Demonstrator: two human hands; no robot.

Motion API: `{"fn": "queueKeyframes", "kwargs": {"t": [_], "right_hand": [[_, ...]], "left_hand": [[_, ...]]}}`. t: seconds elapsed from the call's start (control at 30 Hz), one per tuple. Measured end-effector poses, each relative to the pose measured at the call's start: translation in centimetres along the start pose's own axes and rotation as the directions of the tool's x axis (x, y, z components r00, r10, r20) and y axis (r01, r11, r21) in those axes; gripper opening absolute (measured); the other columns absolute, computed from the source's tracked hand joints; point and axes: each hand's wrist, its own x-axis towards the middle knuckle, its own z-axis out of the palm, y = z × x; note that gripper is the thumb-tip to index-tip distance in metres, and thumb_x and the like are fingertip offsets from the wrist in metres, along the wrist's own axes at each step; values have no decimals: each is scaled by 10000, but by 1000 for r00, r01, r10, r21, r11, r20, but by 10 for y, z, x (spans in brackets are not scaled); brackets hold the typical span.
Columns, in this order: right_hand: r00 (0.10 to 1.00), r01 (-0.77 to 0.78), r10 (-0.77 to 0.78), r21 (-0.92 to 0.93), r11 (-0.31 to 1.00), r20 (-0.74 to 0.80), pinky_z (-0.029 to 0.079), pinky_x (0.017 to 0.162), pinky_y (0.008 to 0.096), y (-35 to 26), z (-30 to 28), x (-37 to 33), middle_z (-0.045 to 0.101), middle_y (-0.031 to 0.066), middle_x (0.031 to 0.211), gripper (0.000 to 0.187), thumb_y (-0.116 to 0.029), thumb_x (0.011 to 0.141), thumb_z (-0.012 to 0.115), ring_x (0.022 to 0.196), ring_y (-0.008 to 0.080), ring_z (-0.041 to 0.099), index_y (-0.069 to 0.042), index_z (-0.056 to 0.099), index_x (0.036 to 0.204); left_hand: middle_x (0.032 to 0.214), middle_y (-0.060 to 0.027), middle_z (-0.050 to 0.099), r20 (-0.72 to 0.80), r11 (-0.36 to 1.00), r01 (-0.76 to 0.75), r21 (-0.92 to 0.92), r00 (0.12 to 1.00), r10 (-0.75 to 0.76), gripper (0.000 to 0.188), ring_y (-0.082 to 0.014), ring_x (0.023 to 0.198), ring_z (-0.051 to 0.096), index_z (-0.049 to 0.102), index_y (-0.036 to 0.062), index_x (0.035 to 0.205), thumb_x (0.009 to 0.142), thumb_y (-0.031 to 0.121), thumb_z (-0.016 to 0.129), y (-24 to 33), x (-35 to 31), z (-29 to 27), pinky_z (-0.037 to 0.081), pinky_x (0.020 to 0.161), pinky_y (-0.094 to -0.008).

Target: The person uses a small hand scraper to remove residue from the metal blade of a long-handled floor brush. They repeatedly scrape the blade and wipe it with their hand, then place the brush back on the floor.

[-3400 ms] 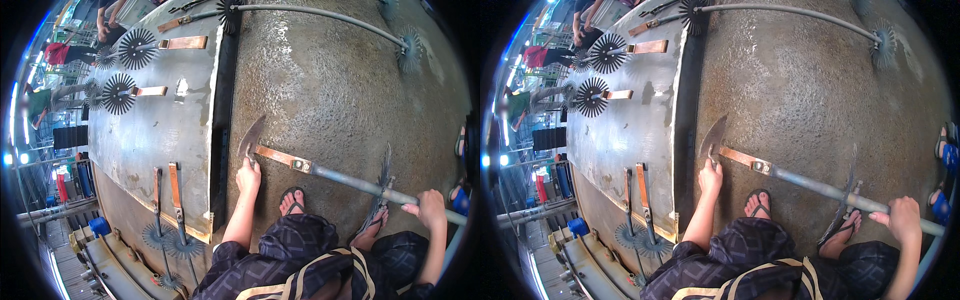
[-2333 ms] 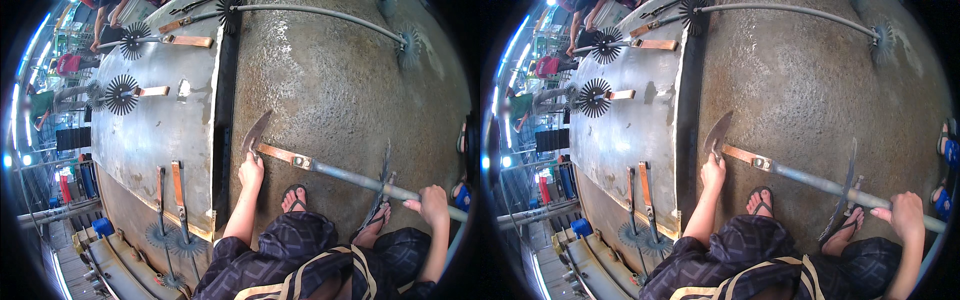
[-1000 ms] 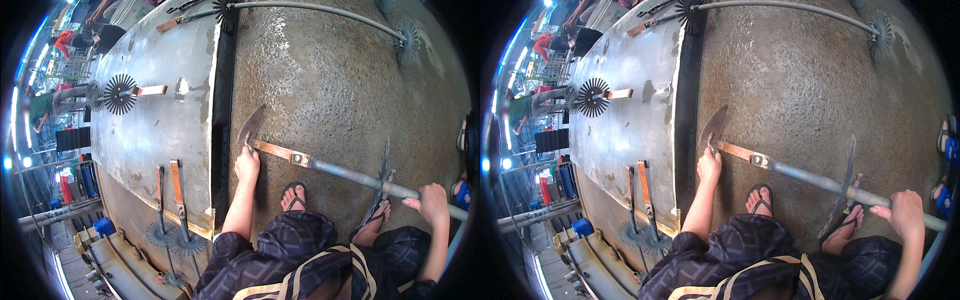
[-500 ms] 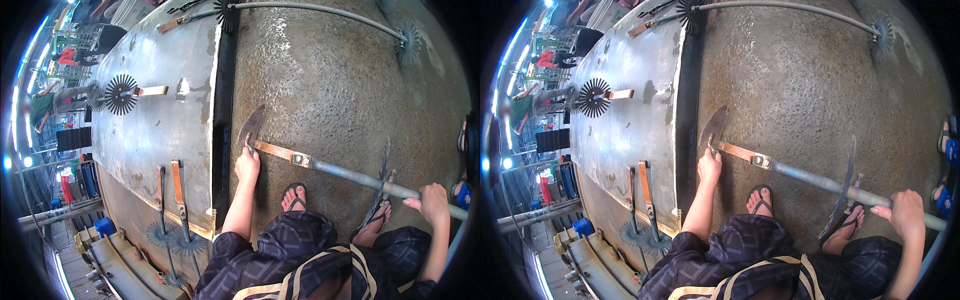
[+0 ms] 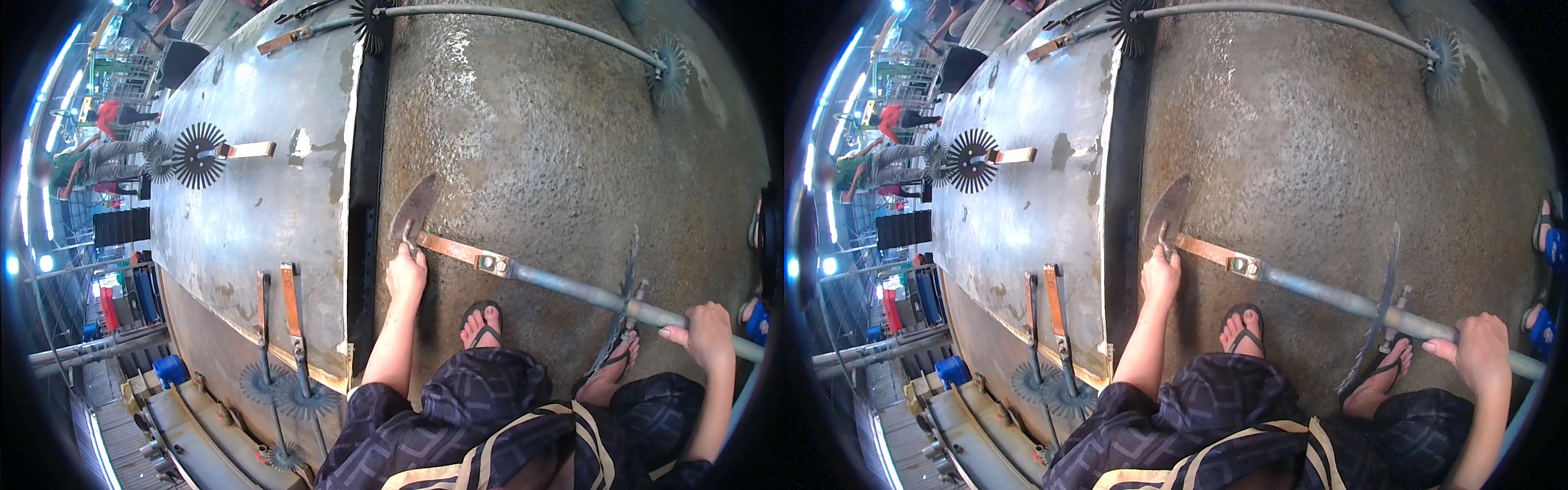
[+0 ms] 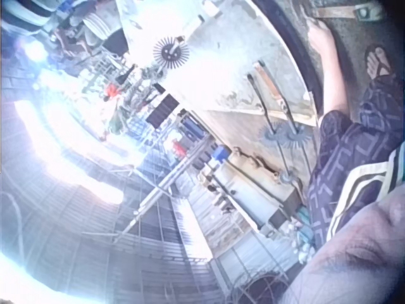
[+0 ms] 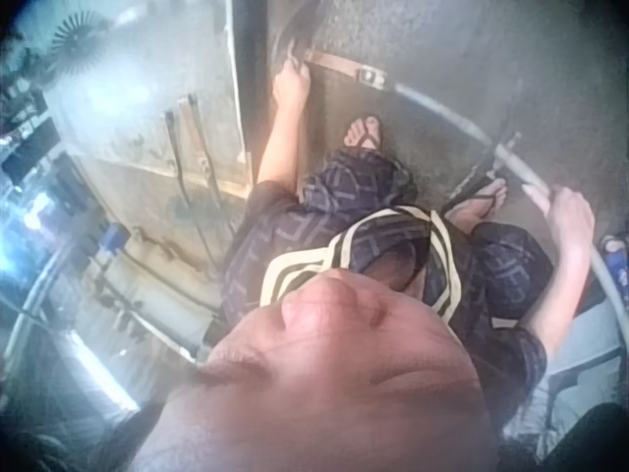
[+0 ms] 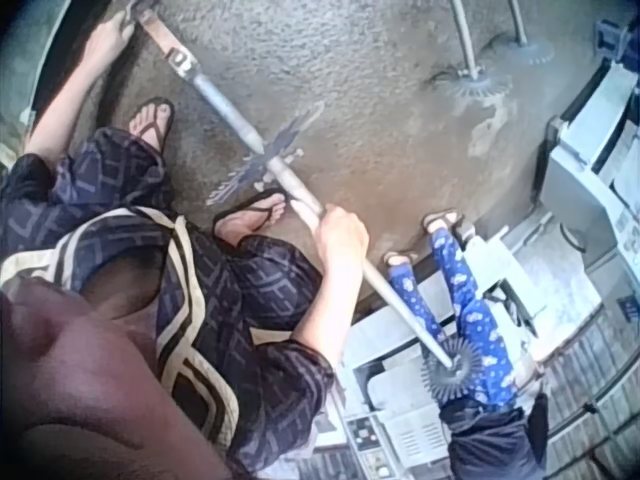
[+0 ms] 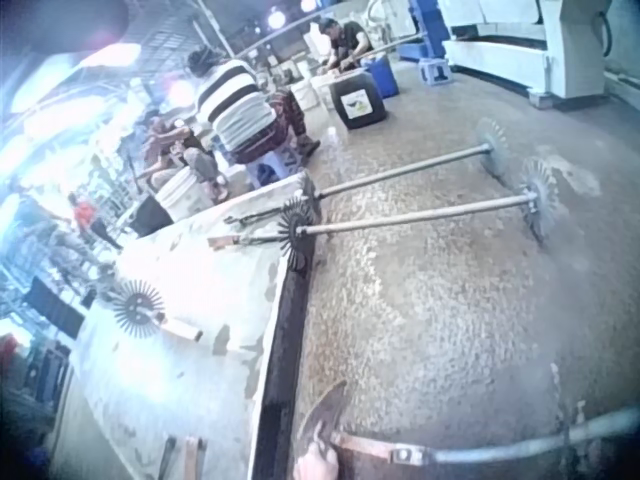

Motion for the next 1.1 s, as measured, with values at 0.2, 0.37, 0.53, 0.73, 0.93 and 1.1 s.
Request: {"fn": "queueKeyframes", "kwargs": {"t": [0.2,0.37,0.53,0.73,0.93,1.1], "right_hand": [[1000,-13,13,-5,1000,22,449,679,441,0,1,3,548,232,570,725,-685,588,600,660,389,584,39,627,591],[1000,-1,2,-25,1000,19,450,686,439,3,6,4,558,233,586,731,-692,586,595,670,392,583,37,628,595],[1000,-14,14,-20,1000,26,450,693,439,2,3,1,562,234,595,733,-692,583,599,676,393,584,41,629,605],[999,-14,14,-9,1000,28,453,692,437,3,2,2,558,234,583,725,-686,583,603,676,394,588,39,632,609],[996,-16,16,-8,1000,85,453,698,440,3,-1,4,565,235,592,701,-675,585,609,685,395,589,24,645,623],[993,12,-10,-15,1000,121,451,694,451,-7,1,13,564,239,597,702,-674,586,612,673,406,583,27,638,619]], "left_hand": [[885,-258,649,-9,1000,27,14,1000,-27,378,-428,865,625,581,57,1116,840,316,570,1,0,1,494,784,-497],[902,-260,646,9,999,45,4,999,-45,397,-431,889,620,574,66,1149,833,307,581,5,-9,-2,487,800,-498],[911,-272,641,21,999,29,16,999,-30,403,-431,898,618,576,56,1154,834,301,578,8,-12,-3,487,808,-495],[882,-255,652,20,999,47,12,999,-47,366,-422,875,627,577,50,1094,844,317,573,-7,4,6,493,790,-500],[879,-258,650,-36,996,81,31,996,-80,358,-425,869,625,581,57,1086,846,321,565,-15,-12,16,488,782,-498],[848,-246,654,-51,986,158,59,987,-155,329,-421,831,633,586,73,1064,839,312,573,-26,-19,13,498,749,-500]]}}
